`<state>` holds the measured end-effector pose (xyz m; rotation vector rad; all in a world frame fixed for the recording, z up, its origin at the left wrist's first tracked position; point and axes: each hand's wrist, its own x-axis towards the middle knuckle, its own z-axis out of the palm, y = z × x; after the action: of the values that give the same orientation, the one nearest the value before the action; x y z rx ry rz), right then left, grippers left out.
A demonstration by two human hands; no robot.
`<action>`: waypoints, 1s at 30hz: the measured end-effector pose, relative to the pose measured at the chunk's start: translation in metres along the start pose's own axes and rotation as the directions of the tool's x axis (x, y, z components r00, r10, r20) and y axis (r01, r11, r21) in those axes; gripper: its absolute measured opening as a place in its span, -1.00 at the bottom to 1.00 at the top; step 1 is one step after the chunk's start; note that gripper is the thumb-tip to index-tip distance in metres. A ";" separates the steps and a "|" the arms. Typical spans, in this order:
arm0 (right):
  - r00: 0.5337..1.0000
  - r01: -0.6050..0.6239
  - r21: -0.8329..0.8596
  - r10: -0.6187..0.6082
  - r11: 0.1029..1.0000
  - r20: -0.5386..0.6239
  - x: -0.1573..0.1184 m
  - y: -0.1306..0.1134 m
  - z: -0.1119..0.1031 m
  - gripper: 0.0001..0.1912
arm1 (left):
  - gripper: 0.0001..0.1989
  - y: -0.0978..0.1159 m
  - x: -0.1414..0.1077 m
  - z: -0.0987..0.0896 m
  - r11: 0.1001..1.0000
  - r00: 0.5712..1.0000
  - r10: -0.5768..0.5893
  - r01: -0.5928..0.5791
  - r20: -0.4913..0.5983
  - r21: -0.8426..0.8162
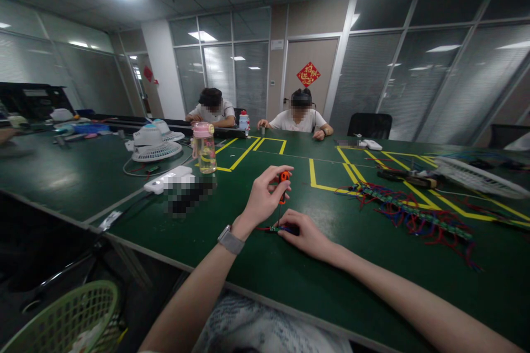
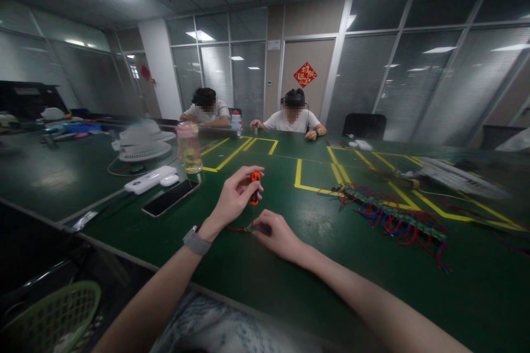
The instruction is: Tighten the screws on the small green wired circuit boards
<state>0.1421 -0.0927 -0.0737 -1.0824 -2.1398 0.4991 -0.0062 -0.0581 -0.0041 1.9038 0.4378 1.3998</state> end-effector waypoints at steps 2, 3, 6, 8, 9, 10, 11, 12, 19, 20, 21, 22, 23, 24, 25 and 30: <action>1.000 -0.001 0.006 0.001 1.000 0.001 -0.001 0.000 0.000 -0.88 | -0.71 0.000 0.000 0.000 1.000 1.000 0.002 -0.002 -0.001 -0.003; 1.000 -0.002 0.008 0.002 1.000 0.002 -0.001 0.000 0.000 -0.89 | -0.71 0.000 0.000 0.000 1.000 1.000 0.004 -0.004 -0.001 -0.005; 1.000 -0.002 0.014 0.002 1.000 0.002 -0.001 -0.001 0.000 -0.88 | -0.72 0.000 0.000 0.000 1.000 1.000 0.009 -0.009 0.000 -0.005; 1.000 -0.001 0.015 0.001 1.000 0.000 0.000 -0.002 0.000 -0.88 | -0.72 0.001 0.000 0.000 1.000 1.000 0.005 -0.005 0.004 0.002; 1.000 -0.001 0.014 0.001 1.000 -0.001 0.000 -0.002 0.000 -0.88 | -0.71 0.001 0.000 0.000 1.000 1.000 0.002 -0.002 0.006 0.006; 1.000 -0.001 0.013 0.001 1.000 -0.001 0.000 -0.002 -0.001 -0.88 | -0.71 0.001 0.000 0.000 1.000 1.000 -0.001 0.001 0.010 0.010; 1.000 -0.001 0.012 0.001 1.000 -0.001 0.000 -0.001 -0.001 -0.88 | -0.71 0.002 -0.001 0.000 1.000 1.000 -0.005 0.005 0.018 0.012; 1.000 0.000 0.013 0.000 1.000 -0.001 0.000 -0.001 -0.001 -0.88 | -0.71 0.002 -0.001 0.000 1.000 1.000 -0.010 0.010 0.029 0.012; 1.000 -0.004 0.013 0.004 1.000 0.006 0.000 -0.001 0.000 -0.89 | -0.69 0.002 0.000 -0.002 0.991 1.000 0.009 -0.011 0.018 0.131; 1.000 -0.005 0.013 0.005 1.000 0.007 0.000 -0.001 0.000 -0.89 | -0.70 0.002 0.000 -0.003 0.982 0.999 0.034 -0.032 -0.008 0.188; 1.000 -0.005 0.013 0.005 1.000 0.009 0.000 -0.001 0.000 -0.89 | -0.71 0.002 0.000 -0.004 0.968 0.998 0.063 -0.053 -0.032 0.247; 1.000 -0.006 0.012 0.006 1.000 0.009 0.000 -0.001 0.000 -0.89 | -0.71 0.002 0.000 -0.005 0.951 0.995 0.092 -0.074 -0.049 0.299; 1.000 -0.007 0.012 0.007 1.000 0.009 0.000 0.000 0.000 -0.89 | -0.71 0.002 0.000 -0.005 0.937 0.992 0.117 -0.091 -0.056 0.337; 1.000 -0.008 0.013 0.008 1.000 0.008 0.000 0.000 0.000 -0.89 | -0.72 0.003 0.000 -0.006 0.929 0.990 0.133 -0.105 -0.056 0.355; 1.000 -0.009 0.013 0.009 1.000 0.007 0.000 0.001 0.000 -0.89 | -0.73 0.003 0.000 -0.005 0.931 0.989 0.139 -0.114 -0.048 0.347; 1.000 0.001 0.015 -0.001 1.000 0.000 -0.001 0.001 0.000 -0.89 | -0.68 0.002 0.000 -0.003 0.991 0.998 0.067 -0.067 0.000 0.119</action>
<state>0.1429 -0.0925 -0.0751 -1.0725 -2.1336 0.5136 -0.0091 -0.0583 -0.0024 2.0287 0.4727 1.4497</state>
